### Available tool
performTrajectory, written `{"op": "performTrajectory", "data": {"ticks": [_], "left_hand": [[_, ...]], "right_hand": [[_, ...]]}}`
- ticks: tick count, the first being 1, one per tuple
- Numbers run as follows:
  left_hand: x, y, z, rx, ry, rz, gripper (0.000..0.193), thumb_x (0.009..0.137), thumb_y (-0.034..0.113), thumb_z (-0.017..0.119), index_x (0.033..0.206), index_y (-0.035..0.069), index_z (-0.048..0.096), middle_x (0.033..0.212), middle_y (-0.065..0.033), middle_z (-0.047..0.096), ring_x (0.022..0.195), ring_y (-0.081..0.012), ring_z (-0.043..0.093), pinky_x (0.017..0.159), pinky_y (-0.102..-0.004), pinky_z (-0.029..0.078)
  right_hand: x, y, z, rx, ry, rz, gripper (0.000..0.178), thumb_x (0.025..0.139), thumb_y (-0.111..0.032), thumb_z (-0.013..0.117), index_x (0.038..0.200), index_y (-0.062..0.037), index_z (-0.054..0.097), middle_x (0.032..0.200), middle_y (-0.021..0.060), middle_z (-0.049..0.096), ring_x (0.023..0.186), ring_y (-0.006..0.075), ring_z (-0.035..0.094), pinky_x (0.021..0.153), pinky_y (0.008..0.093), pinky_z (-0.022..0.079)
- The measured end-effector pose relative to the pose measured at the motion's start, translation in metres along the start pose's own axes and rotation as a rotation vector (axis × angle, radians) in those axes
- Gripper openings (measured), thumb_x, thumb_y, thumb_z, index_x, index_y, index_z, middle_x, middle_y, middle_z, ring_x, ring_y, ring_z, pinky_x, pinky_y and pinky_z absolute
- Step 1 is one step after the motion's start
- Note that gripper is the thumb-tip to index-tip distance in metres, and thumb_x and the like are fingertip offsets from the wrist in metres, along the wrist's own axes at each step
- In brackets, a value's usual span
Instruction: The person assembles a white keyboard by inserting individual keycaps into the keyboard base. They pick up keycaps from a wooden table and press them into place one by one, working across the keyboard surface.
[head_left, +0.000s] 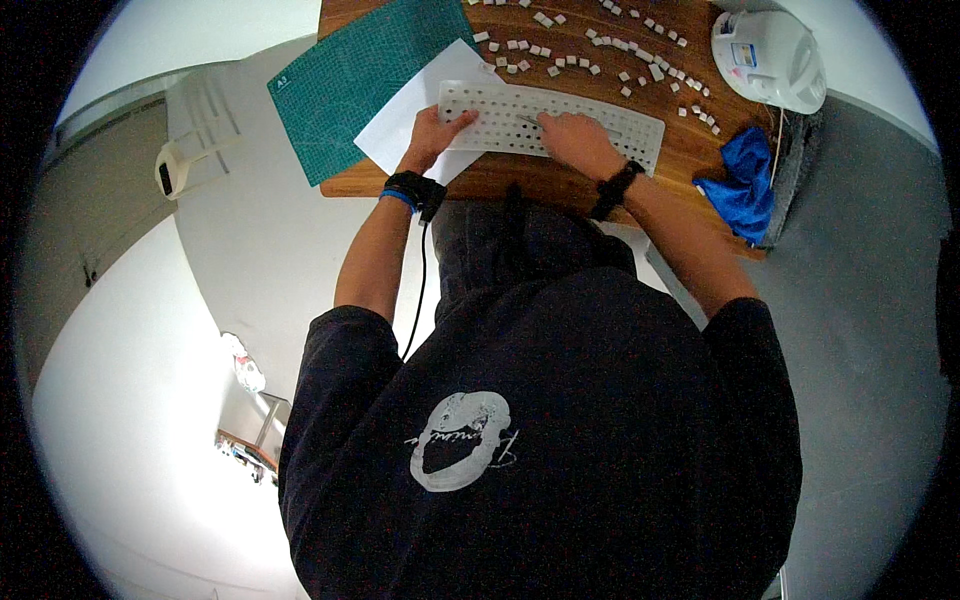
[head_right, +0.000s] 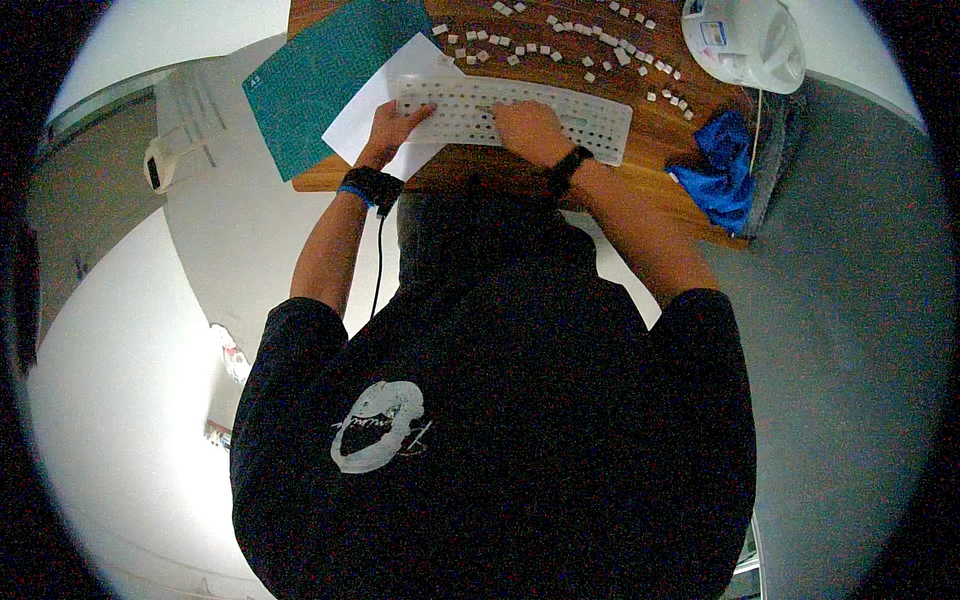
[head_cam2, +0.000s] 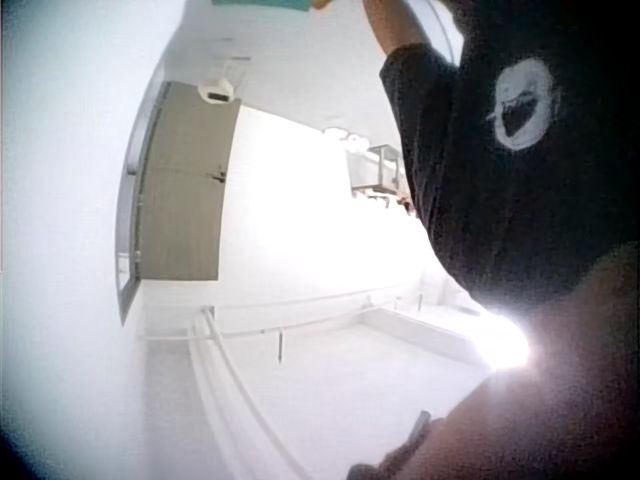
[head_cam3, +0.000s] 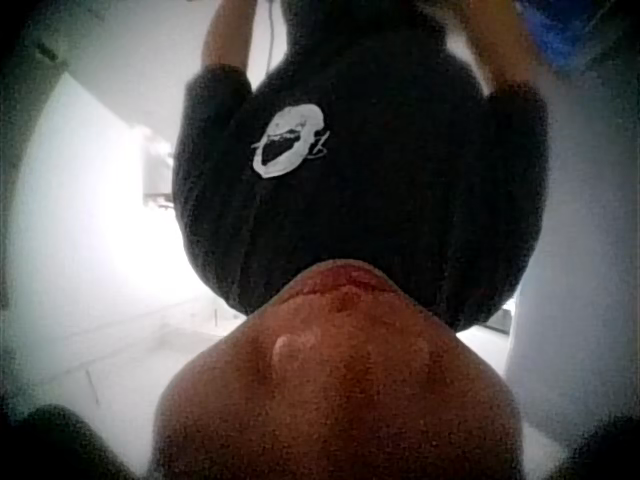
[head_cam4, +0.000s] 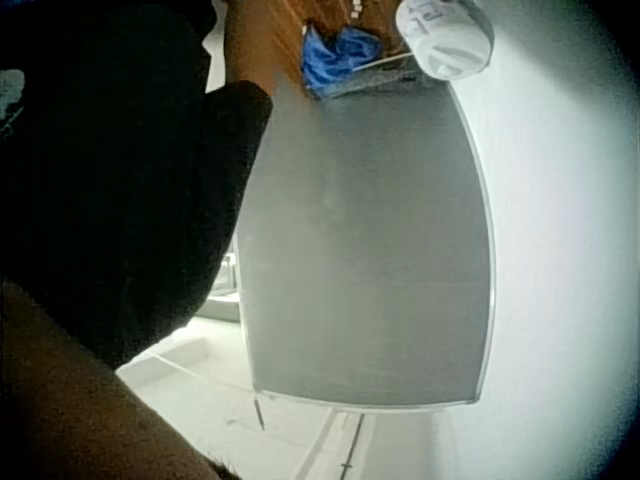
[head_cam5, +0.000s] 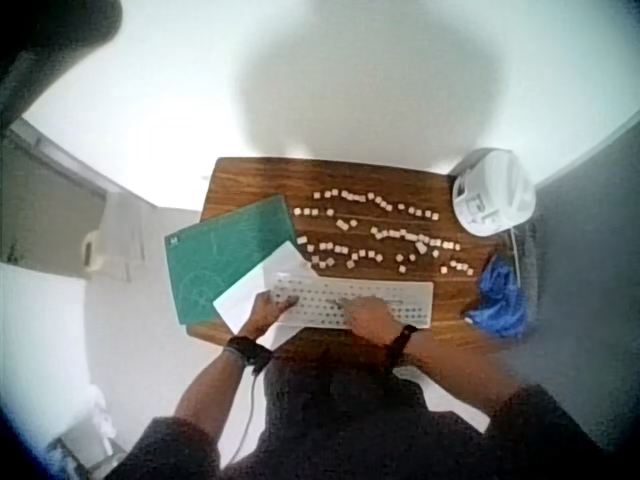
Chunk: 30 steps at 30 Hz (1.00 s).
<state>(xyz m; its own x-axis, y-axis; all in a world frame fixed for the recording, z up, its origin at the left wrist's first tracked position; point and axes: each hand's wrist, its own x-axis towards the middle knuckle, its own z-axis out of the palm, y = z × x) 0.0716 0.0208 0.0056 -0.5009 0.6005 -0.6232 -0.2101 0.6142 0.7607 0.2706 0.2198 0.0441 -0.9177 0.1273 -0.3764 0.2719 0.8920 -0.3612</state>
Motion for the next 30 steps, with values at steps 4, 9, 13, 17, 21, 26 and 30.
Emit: {"op": "performTrajectory", "data": {"ticks": [4,9,13,17,21,26,30], "left_hand": [[0.0,0.005,0.004,-0.049,-0.064,0.122,0.037,0.088,0.025,0.077,0.111,-0.003,0.07,0.101,-0.0101,0.073,0.087,-0.0172,0.068,0.078,-0.0329,0.055],[0.004,0.008,0.004,-0.084,-0.087,0.079,0.037,0.088,0.024,0.076,0.113,-0.002,0.069,0.103,-0.0089,0.073,0.088,-0.0164,0.068,0.08,-0.0328,0.055],[0.008,0.008,0.004,0.001,-0.13,0.092,0.038,0.089,0.025,0.076,0.117,0.0,0.068,0.108,-0.008,0.072,0.091,-0.0162,0.067,0.083,-0.0328,0.055],[0.01,0.011,0.001,-0.027,-0.143,0.143,0.04,0.088,0.025,0.077,0.117,0.0,0.067,0.109,-0.0079,0.072,0.092,-0.0162,0.067,0.084,-0.0327,0.054],[0.01,0.015,0.003,-0.002,-0.112,0.088,0.041,0.087,0.028,0.078,0.114,-0.001,0.068,0.106,-0.0095,0.073,0.092,-0.017,0.067,0.084,-0.0337,0.054],[0.004,0.024,0.006,0.024,-0.141,0.105,0.041,0.087,0.027,0.078,0.116,-0.001,0.067,0.108,-0.0091,0.072,0.093,-0.0174,0.068,0.083,-0.0338,0.055],[0.001,0.035,0.004,0.024,-0.117,0.084,0.043,0.084,0.028,0.08,0.115,-0.001,0.068,0.107,-0.0094,0.073,0.092,-0.0182,0.068,0.084,-0.0346,0.054]], "right_hand": [[0.042,-0.015,-0.025,-0.056,-0.274,0.048,0.021,0.084,-0.02,0.059,0.091,-0.0032,0.069,0.083,0.0177,0.069,0.075,0.0369,0.068,0.064,0.0508,0.054],[0.04,-0.028,-0.036,0.041,-0.266,0.13,0.029,0.081,-0.026,0.061,0.09,-0.0018,0.073,0.093,0.0203,0.072,0.085,0.0386,0.07,0.072,0.0522,0.056],[0.038,-0.021,-0.052,0.176,-0.49,0.176,0.027,0.081,-0.023,0.063,0.094,-0.001,0.071,0.094,0.0213,0.071,0.091,0.0391,0.069,0.076,0.0523,0.055],[0.034,-0.027,-0.045,0.09,-0.286,0.212,0.022,0.079,-0.016,0.061,0.089,0.0009,0.07,0.09,0.0211,0.071,0.084,0.0403,0.069,0.07,0.051,0.055],[0.025,-0.013,-0.011,0.013,-0.136,0.055,0.021,0.086,-0.015,0.053,0.078,0.0005,0.065,0.073,0.0148,0.067,0.067,0.0317,0.065,0.059,0.0437,0.052],[0.048,0.024,-0.005,0.412,-0.7,0.072,0.031,0.091,-0.025,0.051,0.077,0.0005,0.063,0.071,0.015,0.065,0.066,0.0254,0.065,0.058,0.043,0.051],[0.013,-0.004,-0.023,0.009,-0.29,0.117,0.031,0.086,-0.028,0.057,0.085,0.0025,0.065,0.095,0.0196,0.069,0.084,0.028,0.07,0.072,0.0492,0.056]]}}
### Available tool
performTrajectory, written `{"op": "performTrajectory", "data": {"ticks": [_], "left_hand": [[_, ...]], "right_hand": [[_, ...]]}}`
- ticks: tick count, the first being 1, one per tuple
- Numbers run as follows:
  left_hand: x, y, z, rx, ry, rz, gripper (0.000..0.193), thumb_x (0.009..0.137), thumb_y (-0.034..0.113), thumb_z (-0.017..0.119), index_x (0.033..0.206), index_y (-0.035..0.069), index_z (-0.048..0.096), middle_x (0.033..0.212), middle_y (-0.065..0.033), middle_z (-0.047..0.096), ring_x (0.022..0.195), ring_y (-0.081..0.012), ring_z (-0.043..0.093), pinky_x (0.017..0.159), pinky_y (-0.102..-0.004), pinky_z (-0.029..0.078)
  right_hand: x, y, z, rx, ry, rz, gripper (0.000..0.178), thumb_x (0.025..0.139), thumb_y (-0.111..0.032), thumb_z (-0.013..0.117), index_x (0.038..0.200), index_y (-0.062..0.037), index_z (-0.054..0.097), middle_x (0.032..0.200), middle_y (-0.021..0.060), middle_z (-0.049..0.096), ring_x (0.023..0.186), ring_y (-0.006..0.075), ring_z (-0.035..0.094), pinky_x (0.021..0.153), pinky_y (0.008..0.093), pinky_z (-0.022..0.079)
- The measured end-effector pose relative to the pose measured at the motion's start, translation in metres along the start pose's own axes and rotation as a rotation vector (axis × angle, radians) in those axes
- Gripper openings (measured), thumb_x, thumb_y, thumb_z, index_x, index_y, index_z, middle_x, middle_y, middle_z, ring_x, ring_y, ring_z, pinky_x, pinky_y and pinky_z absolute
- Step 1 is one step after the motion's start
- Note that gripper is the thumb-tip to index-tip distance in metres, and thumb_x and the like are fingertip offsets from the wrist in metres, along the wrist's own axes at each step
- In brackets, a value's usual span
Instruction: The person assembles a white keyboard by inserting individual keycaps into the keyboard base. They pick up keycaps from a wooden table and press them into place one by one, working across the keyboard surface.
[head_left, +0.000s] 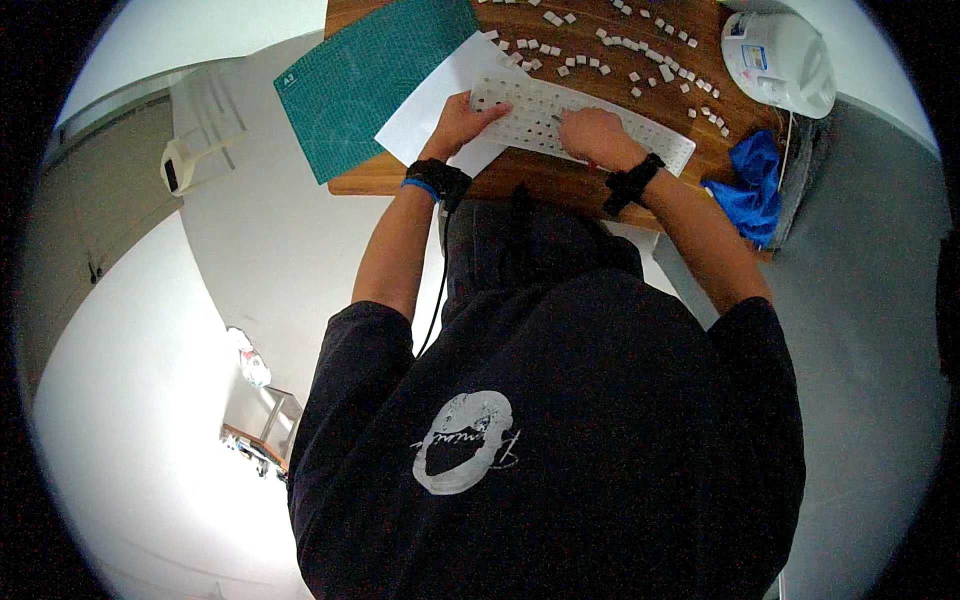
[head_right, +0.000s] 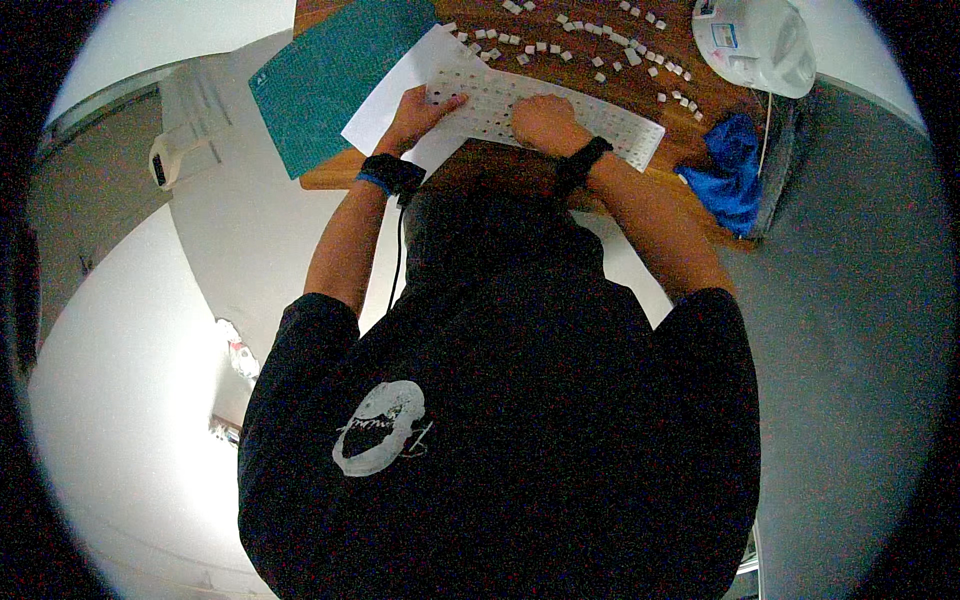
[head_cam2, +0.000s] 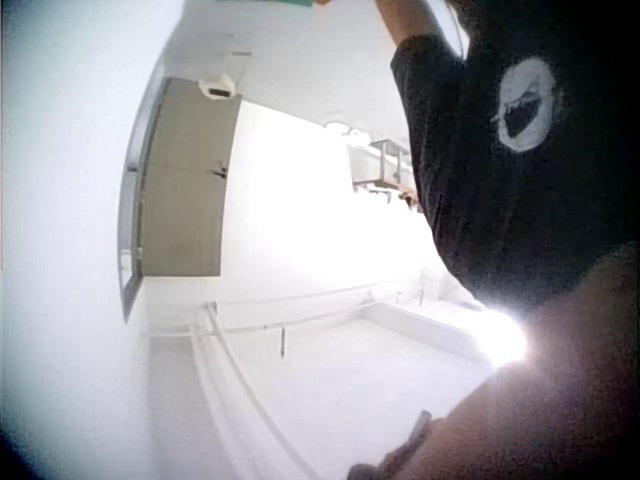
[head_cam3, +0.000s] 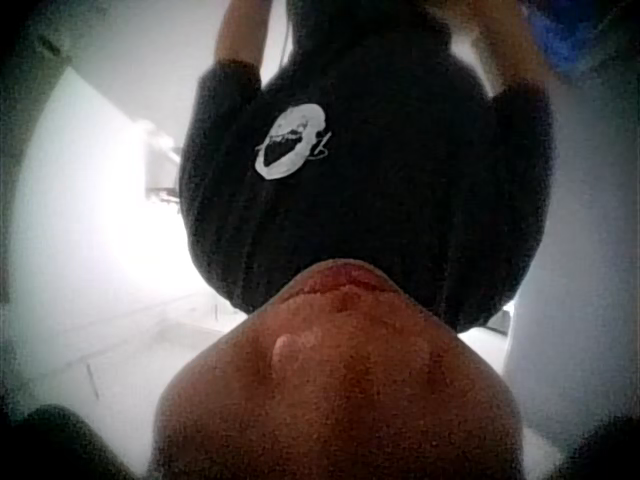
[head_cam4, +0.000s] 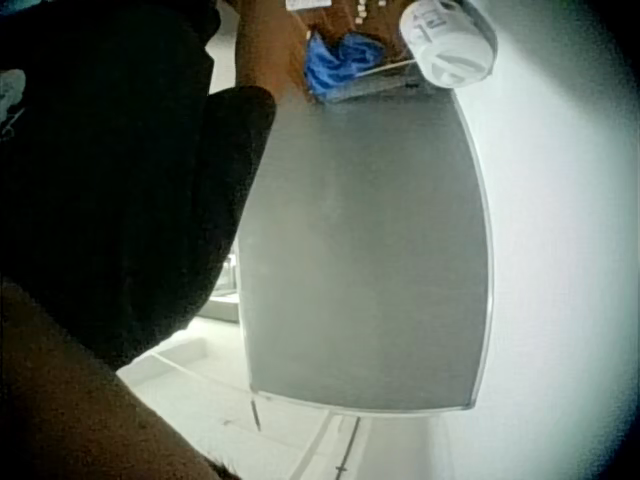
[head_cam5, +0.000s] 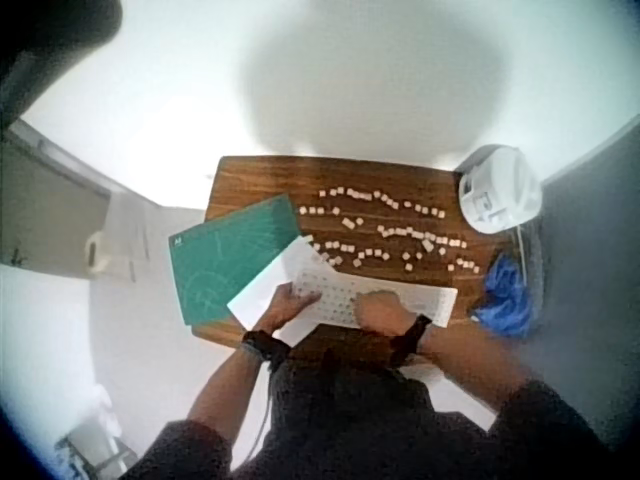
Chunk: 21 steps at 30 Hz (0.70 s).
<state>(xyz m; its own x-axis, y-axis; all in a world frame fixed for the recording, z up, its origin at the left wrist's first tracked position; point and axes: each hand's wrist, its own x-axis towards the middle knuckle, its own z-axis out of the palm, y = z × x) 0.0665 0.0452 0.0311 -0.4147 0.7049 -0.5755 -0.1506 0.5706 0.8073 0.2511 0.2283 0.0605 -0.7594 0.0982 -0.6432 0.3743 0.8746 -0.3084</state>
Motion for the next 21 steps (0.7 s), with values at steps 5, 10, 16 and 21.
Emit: {"op": "performTrajectory", "data": {"ticks": [5,10,16,21], "left_hand": [[0.004,-0.003,-0.001,0.109,0.031,0.023,0.043,0.083,0.028,0.081,0.114,0.0,0.069,0.106,-0.0099,0.073,0.092,-0.0184,0.068,0.084,-0.0346,0.054],[0.009,-0.022,-0.002,0.047,0.031,-0.057,0.043,0.084,0.028,0.081,0.114,0.0,0.069,0.106,-0.0106,0.073,0.094,-0.019,0.068,0.085,-0.0348,0.054],[0.011,-0.026,-0.001,0.033,0.039,-0.05,0.042,0.085,0.028,0.079,0.114,0.0,0.069,0.105,-0.011,0.073,0.094,-0.0195,0.069,0.085,-0.0357,0.054],[0.009,-0.024,0.001,-0.013,0.024,-0.074,0.045,0.084,0.029,0.079,0.115,-0.001,0.068,0.105,-0.0112,0.073,0.092,-0.0194,0.069,0.084,-0.0354,0.055]], "right_hand": [[-0.029,0.006,-0.022,1.007,-0.152,0.055,0.033,0.095,-0.029,0.05,0.099,0.0012,0.062,0.079,0.0132,0.067,0.065,0.0228,0.066,0.06,0.0406,0.054],[-0.029,0.057,-0.029,0.831,-0.429,0.092,0.039,0.104,-0.033,0.037,0.116,-0.0009,0.054,0.079,0.014,0.065,0.062,0.0216,0.064,0.06,0.0393,0.052],[-0.04,0.062,0.017,0.13,0.068,-0.065,0.03,0.105,-0.033,0.04,0.117,-0.0079,0.051,0.077,0.0171,0.061,0.068,0.0346,0.06,0.065,0.0495,0.048],[-0.026,0.054,0.047,0.156,0.201,-0.023,0.032,0.101,-0.039,0.046,0.115,-0.0109,0.054,0.082,0.0185,0.068,0.078,0.0407,0.066,0.067,0.0555,0.051]]}}
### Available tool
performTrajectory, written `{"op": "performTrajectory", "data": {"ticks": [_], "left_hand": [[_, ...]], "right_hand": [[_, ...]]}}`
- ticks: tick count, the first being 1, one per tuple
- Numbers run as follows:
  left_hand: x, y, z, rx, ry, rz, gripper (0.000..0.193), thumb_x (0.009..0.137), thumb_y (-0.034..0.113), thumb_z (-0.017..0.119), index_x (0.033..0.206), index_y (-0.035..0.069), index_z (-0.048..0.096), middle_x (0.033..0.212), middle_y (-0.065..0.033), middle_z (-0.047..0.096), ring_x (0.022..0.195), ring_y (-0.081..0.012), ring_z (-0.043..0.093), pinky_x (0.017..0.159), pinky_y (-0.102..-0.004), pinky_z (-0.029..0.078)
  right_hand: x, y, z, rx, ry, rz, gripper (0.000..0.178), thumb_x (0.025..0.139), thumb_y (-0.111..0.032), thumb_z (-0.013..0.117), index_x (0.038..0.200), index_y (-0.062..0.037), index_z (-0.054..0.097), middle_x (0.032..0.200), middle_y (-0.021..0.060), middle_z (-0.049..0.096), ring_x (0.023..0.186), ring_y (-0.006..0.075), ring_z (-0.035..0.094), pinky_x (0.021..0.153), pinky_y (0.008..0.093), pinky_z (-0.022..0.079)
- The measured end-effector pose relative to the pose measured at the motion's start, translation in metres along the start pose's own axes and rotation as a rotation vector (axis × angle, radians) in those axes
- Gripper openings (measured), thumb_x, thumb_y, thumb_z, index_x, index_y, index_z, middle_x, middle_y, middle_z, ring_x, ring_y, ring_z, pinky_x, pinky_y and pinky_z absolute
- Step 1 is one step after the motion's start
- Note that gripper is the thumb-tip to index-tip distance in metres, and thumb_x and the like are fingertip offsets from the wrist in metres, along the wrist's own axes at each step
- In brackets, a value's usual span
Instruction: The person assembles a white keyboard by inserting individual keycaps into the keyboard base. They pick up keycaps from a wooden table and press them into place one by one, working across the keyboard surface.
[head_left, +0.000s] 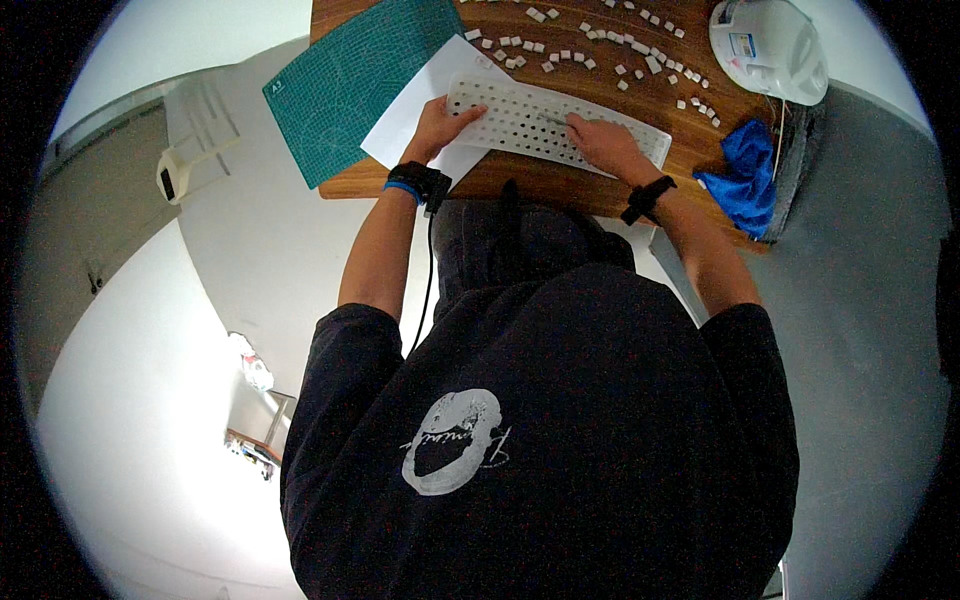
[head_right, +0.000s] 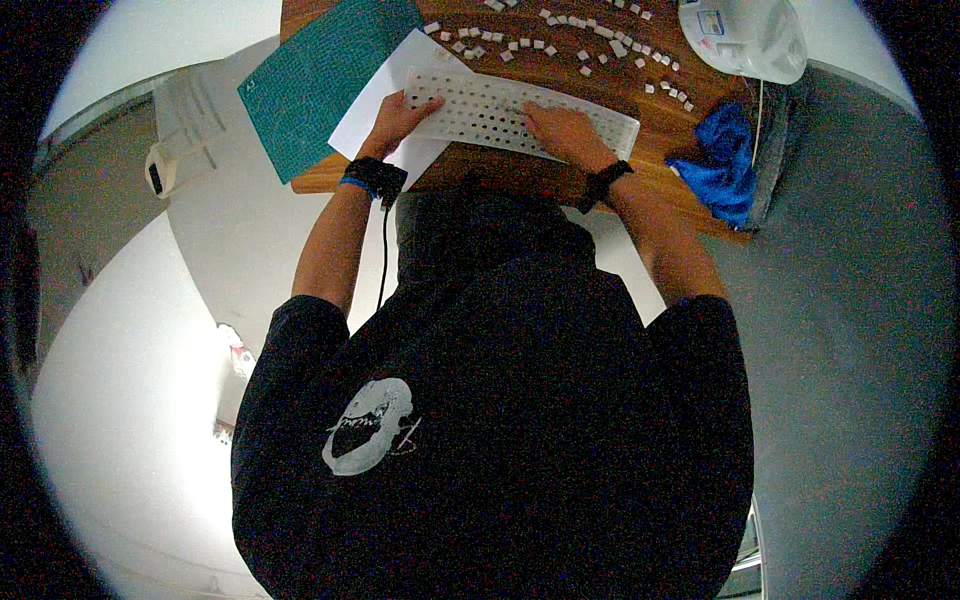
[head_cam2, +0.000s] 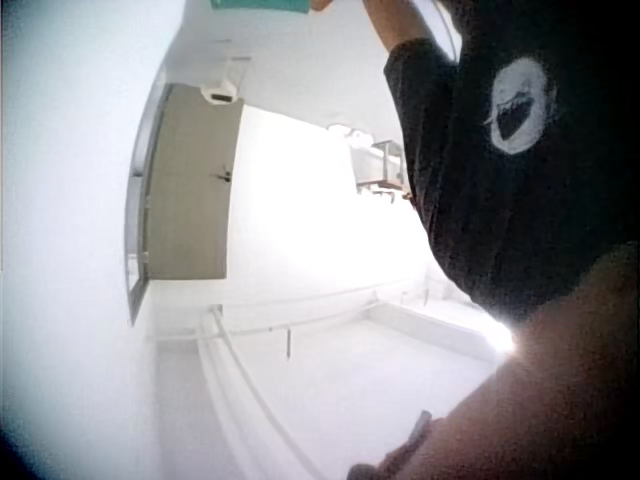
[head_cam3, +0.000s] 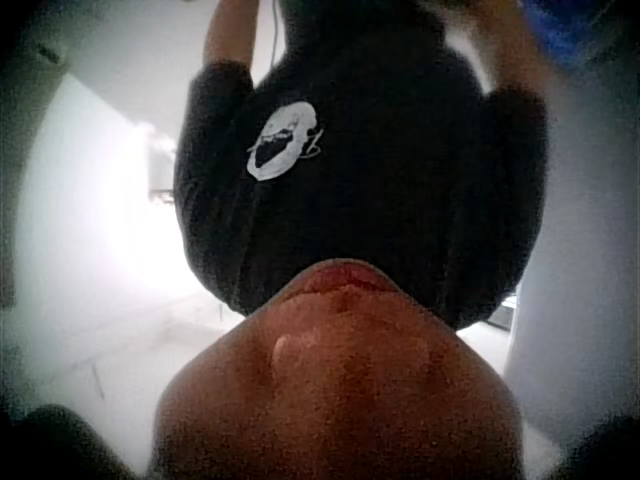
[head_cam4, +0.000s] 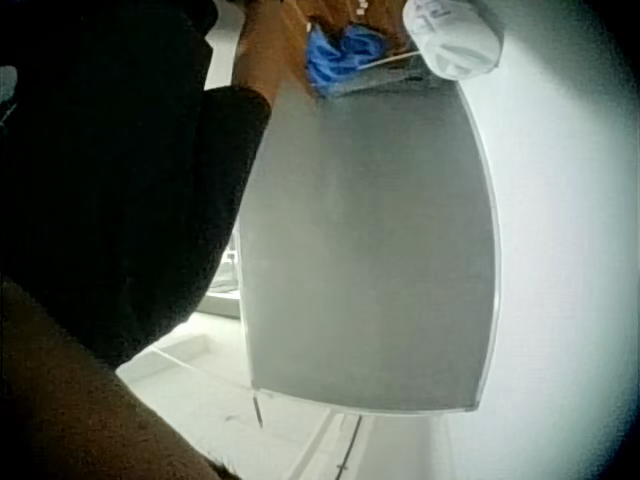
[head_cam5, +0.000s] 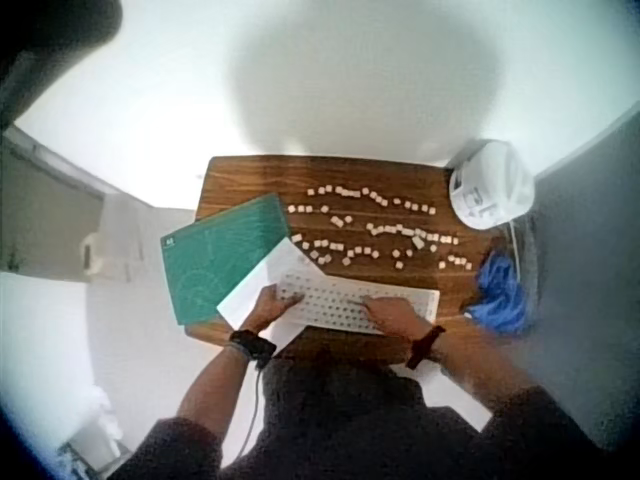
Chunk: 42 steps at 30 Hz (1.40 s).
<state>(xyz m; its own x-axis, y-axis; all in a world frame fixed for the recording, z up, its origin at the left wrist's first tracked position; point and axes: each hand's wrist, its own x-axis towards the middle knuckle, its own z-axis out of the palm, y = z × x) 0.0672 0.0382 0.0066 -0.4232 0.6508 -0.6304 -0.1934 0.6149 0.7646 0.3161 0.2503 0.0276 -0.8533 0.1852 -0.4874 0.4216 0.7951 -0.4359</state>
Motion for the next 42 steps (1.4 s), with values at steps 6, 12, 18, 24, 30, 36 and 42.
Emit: {"op": "performTrajectory", "data": {"ticks": [6,12,18,24,30,36,42], "left_hand": [[0.003,-0.004,0.001,0.082,0.023,0.012,0.046,0.084,0.031,0.08,0.115,-0.001,0.068,0.104,-0.0115,0.073,0.091,-0.019,0.07,0.081,-0.0349,0.056],[0.009,-0.015,0.001,0.008,0.031,-0.022,0.043,0.084,0.03,0.08,0.112,-0.001,0.069,0.102,-0.0114,0.073,0.089,-0.019,0.07,0.08,-0.0354,0.056],[0.009,-0.017,0.001,-0.049,0.018,-0.033,0.043,0.084,0.028,0.08,0.112,-0.002,0.069,0.103,-0.0122,0.073,0.089,-0.0194,0.07,0.08,-0.0353,0.057],[0.009,-0.016,0.0,-0.056,0.02,-0.04,0.043,0.084,0.028,0.08,0.113,-0.002,0.068,0.104,-0.0123,0.073,0.09,-0.0199,0.07,0.081,-0.0354,0.057],[0.011,-0.017,-0.001,-0.016,0.022,-0.046,0.042,0.084,0.026,0.08,0.112,-0.003,0.068,0.104,-0.0131,0.073,0.091,-0.0205,0.07,0.082,-0.036,0.057],[0.004,-0.008,0.003,0.006,0.034,-0.043,0.043,0.084,0.026,0.08,0.112,-0.004,0.068,0.104,-0.0137,0.073,0.09,-0.0212,0.07,0.081,-0.0368,0.057],[0.004,-0.01,0.002,-0.013,0.046,-0.052,0.044,0.084,0.028,0.08,0.112,-0.004,0.067,0.104,-0.0135,0.073,0.09,-0.021,0.07,0.081,-0.0361,0.057]], "right_hand": [[0.004,0.001,0.005,-0.061,0.041,-0.036,0.028,0.102,-0.034,0.045,0.116,-0.0105,0.053,0.076,0.0156,0.065,0.068,0.0367,0.063,0.059,0.0519,0.05],[0.001,0.001,0.007,-0.132,0.032,-0.025,0.026,0.104,-0.03,0.042,0.116,-0.0099,0.054,0.069,0.0121,0.061,0.058,0.0325,0.058,0.052,0.0483,0.045],[-0.002,0.0,0.011,-0.2,0.124,-0.059,0.025,0.103,-0.029,0.044,0.114,-0.0093,0.054,0.073,0.0132,0.064,0.062,0.0345,0.062,0.054,0.0479,0.048],[-0.006,-0.004,0.015,-0.149,0.154,-0.037,0.025,0.103,-0.028,0.044,0.115,-0.0085,0.054,0.073,0.013,0.064,0.062,0.0343,0.063,0.053,0.0475,0.05],[-0.007,-0.008,0.015,-0.177,0.067,0.012,0.026,0.102,-0.028,0.045,0.117,-0.0086,0.054,0.071,0.0133,0.064,0.063,0.0338,0.064,0.054,0.0474,0.051],[0.003,-0.025,0.009,-0.115,0.081,-0.004,0.026,0.094,-0.024,0.051,0.105,-0.003,0.061,0.077,0.0173,0.067,0.071,0.0354,0.067,0.06,0.05,0.053],[0.046,-0.036,-0.021,0.083,-0.309,0.183,0.033,0.072,-0.028,0.064,0.087,0.0013,0.068,0.089,0.0236,0.069,0.081,0.0393,0.068,0.071,0.0554,0.053]]}}
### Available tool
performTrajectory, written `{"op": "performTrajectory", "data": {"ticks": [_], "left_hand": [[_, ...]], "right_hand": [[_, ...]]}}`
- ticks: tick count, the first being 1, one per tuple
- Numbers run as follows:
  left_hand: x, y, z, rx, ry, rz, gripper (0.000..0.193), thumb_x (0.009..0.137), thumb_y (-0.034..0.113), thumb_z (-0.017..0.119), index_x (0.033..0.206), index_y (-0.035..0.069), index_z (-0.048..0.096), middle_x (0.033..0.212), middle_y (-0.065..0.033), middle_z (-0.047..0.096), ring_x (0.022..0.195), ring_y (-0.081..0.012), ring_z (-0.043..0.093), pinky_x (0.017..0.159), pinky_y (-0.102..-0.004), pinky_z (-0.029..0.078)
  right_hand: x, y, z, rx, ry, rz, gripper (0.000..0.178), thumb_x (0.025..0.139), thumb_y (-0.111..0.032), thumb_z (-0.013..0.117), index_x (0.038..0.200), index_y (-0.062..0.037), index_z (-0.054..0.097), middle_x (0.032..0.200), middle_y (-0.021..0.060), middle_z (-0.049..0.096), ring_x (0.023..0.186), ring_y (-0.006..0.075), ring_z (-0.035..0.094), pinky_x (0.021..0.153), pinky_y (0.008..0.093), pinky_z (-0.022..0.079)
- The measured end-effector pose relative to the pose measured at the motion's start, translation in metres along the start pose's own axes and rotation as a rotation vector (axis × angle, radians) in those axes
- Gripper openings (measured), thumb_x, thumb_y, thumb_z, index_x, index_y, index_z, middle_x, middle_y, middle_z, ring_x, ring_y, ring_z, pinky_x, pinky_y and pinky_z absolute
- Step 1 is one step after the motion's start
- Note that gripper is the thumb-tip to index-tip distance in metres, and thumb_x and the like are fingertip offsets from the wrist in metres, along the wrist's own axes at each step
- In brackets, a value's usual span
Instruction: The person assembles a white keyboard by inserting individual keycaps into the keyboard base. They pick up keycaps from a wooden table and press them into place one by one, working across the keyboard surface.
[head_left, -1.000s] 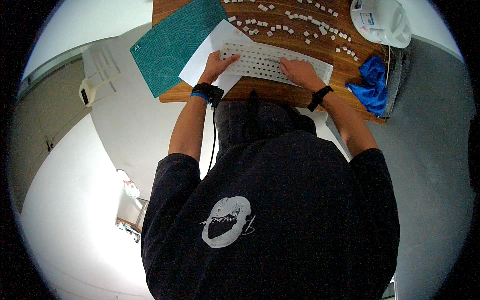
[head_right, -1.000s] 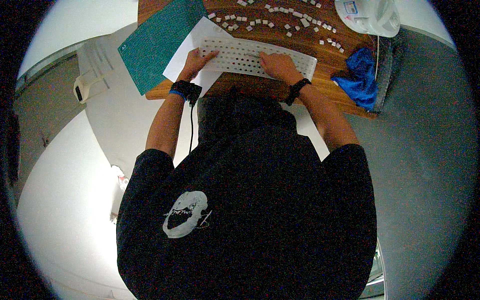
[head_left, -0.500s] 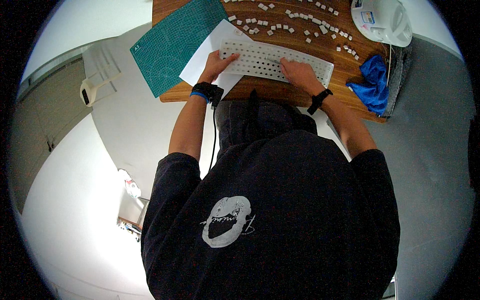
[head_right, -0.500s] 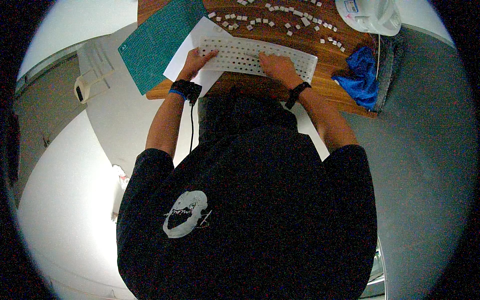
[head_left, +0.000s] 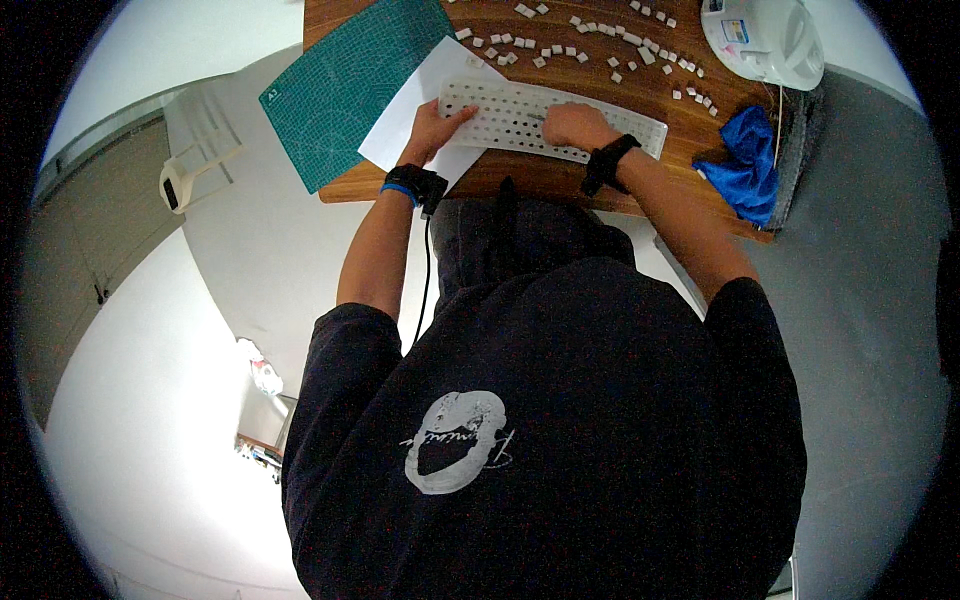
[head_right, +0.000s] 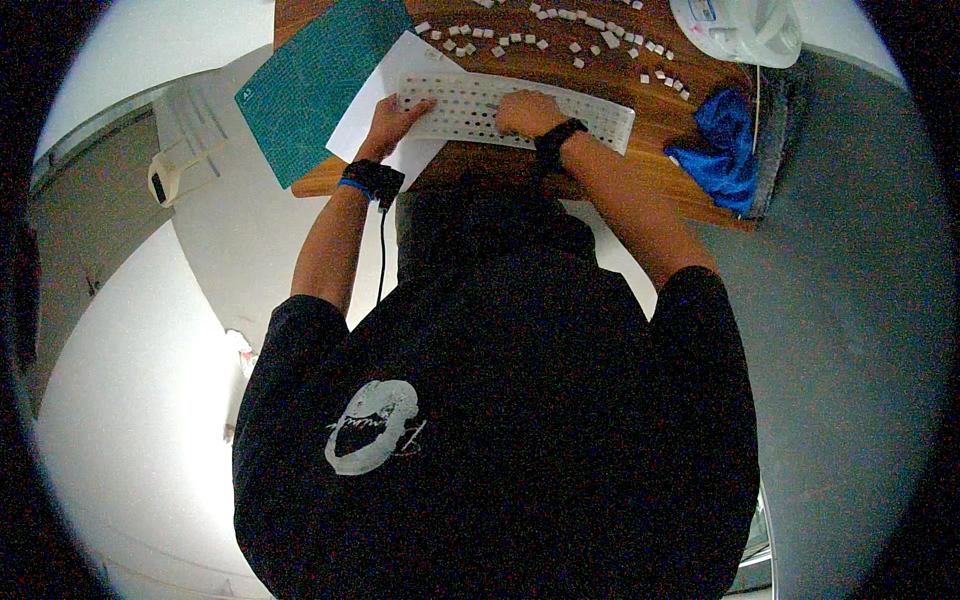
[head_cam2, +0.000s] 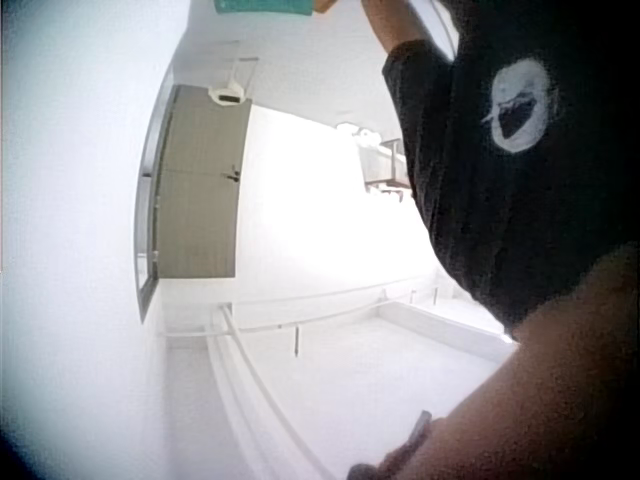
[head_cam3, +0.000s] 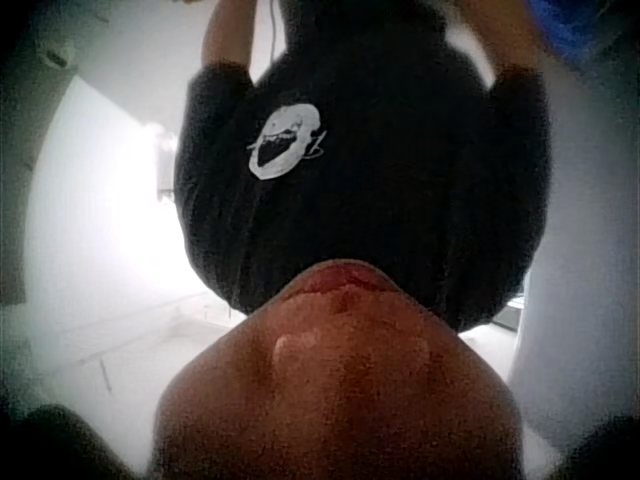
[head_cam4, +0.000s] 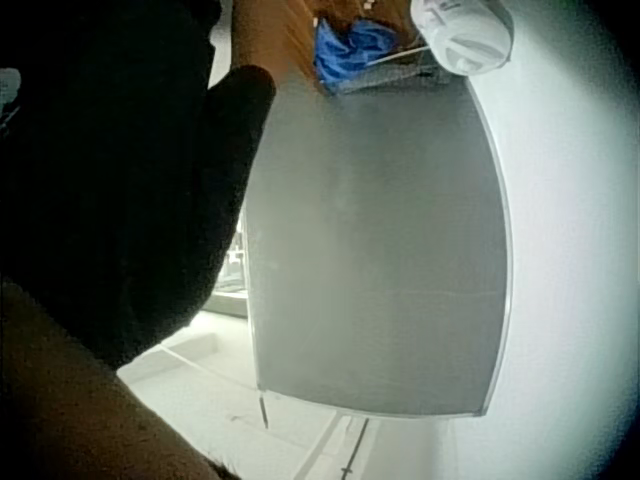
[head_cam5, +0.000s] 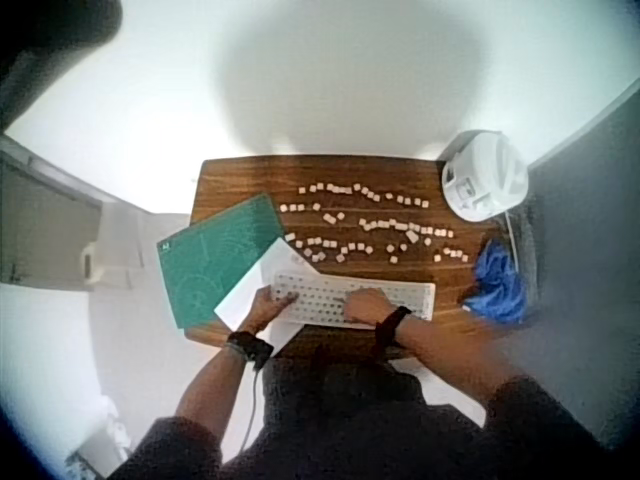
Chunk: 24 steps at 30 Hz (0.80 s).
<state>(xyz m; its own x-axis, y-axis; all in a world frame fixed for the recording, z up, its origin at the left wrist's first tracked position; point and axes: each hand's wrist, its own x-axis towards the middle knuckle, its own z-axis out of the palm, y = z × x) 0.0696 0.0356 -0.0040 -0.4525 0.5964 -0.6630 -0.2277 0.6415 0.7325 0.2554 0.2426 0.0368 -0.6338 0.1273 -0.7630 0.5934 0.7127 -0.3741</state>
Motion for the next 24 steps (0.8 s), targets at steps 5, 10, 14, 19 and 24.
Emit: {"op": "performTrajectory", "data": {"ticks": [5,10,14,19,24], "left_hand": [[0.002,-0.007,-0.001,-0.038,-0.029,0.018,0.044,0.085,0.029,0.079,0.112,-0.004,0.067,0.105,-0.0128,0.072,0.09,-0.021,0.069,0.083,-0.0353,0.056],[-0.002,-0.005,0.0,-0.004,-0.022,0.065,0.043,0.085,0.03,0.079,0.111,-0.003,0.068,0.104,-0.0129,0.073,0.09,-0.0207,0.069,0.082,-0.0353,0.056],[-0.005,-0.001,0.0,0.029,-0.01,0.083,0.045,0.085,0.032,0.079,0.111,-0.003,0.068,0.103,-0.0126,0.073,0.09,-0.0205,0.069,0.081,-0.0354,0.056],[-0.004,-0.001,-0.001,0.041,-0.007,0.038,0.044,0.085,0.029,0.08,0.113,-0.002,0.068,0.103,-0.0113,0.073,0.089,-0.0198,0.07,0.08,-0.0354,0.056],[-0.004,-0.004,-0.004,-0.069,-0.022,0.016,0.045,0.084,0.03,0.08,0.115,-0.001,0.068,0.105,-0.0109,0.073,0.09,-0.0196,0.07,0.081,-0.0356,0.056]], "right_hand": [[-0.005,-0.019,-0.024,-0.019,-0.088,0.041,0.03,0.068,-0.029,0.064,0.08,-0.0014,0.069,0.088,0.0244,0.069,0.082,0.0416,0.067,0.074,0.0552,0.051],[-0.014,-0.025,-0.031,0.107,-0.065,-0.046,0.019,0.074,-0.006,0.052,0.058,-0.0018,0.042,0.054,0.0128,0.044,0.048,0.0241,0.036,0.048,0.0432,0.029],[-0.007,-0.025,-0.026,-0.12,-0.083,-0.158,0.02,0.078,-0.006,0.048,0.059,0.0003,0.047,0.056,0.0156,0.049,0.048,0.0264,0.042,0.05,0.0448,0.036],[-0.017,-0.007,-0.013,0.008,-0.085,0.056,0.034,0.085,-0.031,0.055,0.087,0.0002,0.067,0.096,0.0217,0.069,0.088,0.0425,0.066,0.078,0.0541,0.051],[-0.045,0.041,0.009,0.089,0.068,-0.086,0.041,0.102,-0.039,0.044,0.104,-0.0017,0.06,0.086,0.0201,0.064,0.078,0.0336,0.062,0.072,0.0463,0.049]]}}
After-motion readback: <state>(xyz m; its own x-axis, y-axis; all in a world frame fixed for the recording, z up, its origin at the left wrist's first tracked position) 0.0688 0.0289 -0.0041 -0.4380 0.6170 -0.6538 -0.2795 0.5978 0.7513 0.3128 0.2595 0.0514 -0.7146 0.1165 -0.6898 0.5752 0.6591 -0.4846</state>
